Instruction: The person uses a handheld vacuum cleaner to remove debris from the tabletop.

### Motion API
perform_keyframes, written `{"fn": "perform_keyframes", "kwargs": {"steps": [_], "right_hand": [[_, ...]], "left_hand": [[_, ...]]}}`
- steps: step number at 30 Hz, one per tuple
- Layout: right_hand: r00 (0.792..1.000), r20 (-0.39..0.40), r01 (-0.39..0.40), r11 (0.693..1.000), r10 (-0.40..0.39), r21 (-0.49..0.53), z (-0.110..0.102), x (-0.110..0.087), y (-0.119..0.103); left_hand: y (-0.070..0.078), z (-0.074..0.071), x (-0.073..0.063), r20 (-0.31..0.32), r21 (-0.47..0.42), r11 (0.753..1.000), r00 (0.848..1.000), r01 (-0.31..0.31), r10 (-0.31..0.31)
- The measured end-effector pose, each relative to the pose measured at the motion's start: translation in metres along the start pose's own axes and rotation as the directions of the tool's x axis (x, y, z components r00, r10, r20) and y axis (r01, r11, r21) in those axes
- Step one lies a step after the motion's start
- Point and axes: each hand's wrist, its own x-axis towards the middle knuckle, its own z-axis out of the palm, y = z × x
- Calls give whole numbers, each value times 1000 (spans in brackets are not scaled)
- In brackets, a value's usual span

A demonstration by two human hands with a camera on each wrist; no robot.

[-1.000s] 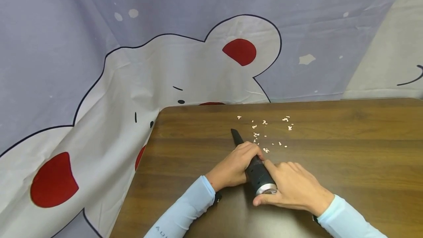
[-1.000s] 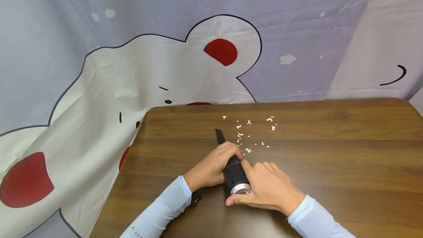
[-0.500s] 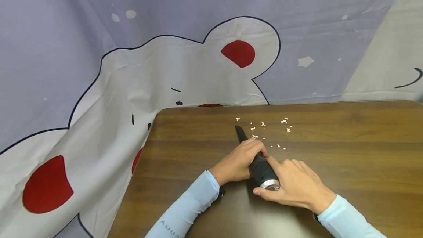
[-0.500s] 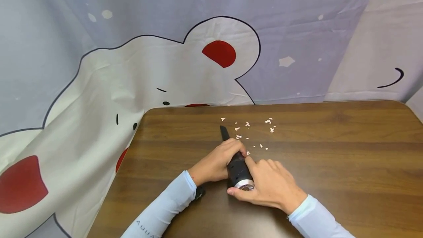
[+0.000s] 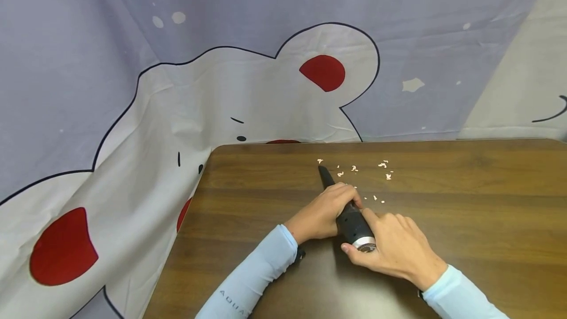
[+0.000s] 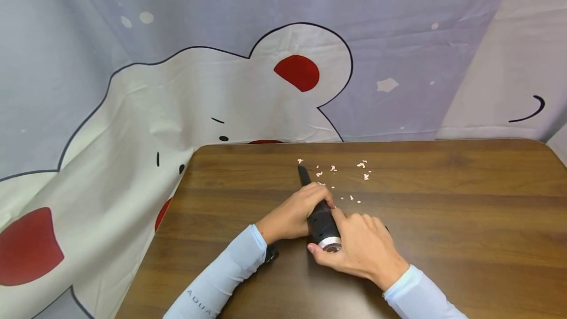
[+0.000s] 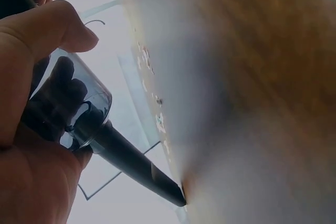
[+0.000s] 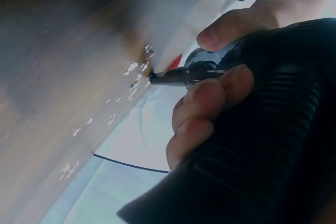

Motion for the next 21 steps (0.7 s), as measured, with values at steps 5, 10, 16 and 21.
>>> {"fn": "perform_keyframes", "kwargs": {"steps": [5, 10, 16, 21], "right_hand": [[1000, -9, -10, 1000, 10, -3, 3, 2, 2], [1000, -12, -15, 1000, 15, 0, 4, 6, 4], [1000, -1, -20, 1000, 20, -5, 5, 9, 4], [1000, 0, -22, 1000, 22, -14, 5, 8, 4]], "left_hand": [[-4, 1, 2, 5, -5, 1000, 1000, 3, -3], [-7, 0, 3, 0, 0, 1000, 1000, 2, -2], [-9, -1, 4, -1, -14, 1000, 1000, -2, 2], [-7, -2, 4, -4, -32, 999, 1000, -13, 13]]}}
